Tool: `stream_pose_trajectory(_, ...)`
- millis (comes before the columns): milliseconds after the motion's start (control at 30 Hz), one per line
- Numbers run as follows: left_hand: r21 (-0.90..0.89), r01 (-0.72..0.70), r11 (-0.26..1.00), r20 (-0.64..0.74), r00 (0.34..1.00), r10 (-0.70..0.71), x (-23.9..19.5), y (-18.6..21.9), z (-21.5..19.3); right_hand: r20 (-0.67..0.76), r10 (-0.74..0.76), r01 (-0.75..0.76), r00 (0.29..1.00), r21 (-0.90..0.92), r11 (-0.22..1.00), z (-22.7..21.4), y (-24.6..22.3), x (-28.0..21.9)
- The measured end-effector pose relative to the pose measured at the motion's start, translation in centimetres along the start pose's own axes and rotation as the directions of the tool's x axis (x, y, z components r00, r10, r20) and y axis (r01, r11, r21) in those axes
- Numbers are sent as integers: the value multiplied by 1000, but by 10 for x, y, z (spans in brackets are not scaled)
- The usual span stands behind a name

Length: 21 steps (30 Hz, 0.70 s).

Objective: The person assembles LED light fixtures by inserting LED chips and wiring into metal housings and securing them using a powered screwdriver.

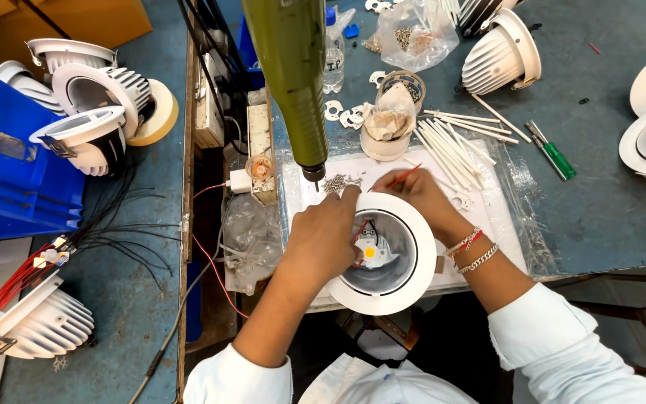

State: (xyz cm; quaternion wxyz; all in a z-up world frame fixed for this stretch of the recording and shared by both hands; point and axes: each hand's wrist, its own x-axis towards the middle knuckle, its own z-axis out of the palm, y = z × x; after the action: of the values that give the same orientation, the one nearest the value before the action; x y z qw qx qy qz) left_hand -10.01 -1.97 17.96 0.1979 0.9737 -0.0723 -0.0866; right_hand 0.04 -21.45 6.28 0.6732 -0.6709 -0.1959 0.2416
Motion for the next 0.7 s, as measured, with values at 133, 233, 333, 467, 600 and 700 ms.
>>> stream_pose_trajectory(133, 136, -4, 991, -34, 999, 8, 2, 0, 9, -132, 61, -48, 989, 101, 994, 1, -6, 2)
stream_pose_trajectory(233, 249, 8, 968, -115, 993, 22, 2, 3, 17, -15, 35, -35, 999, 0, 999, 0, -1, -2)
stream_pose_trajectory(333, 281, 6, 960, -166, 985, 42, 3, 2, 22, -73, -26, 26, 997, -11, 1000, -3, 7, 4)
stream_pose_trajectory(467, 279, 6, 960, -168, 985, 43, 4, 3, 24, -203, -46, 66, 978, 89, 994, 2, 13, 11)
stream_pose_trajectory(600, 260, 3, 966, -156, 987, 39, 1, 2, 24, -256, -79, 98, 964, 65, 993, 5, 14, 8)
stream_pose_trajectory(700, 252, -7, 968, -175, 983, 53, 0, 1, 26, -192, 28, -35, 981, -34, 999, -2, 15, 8)
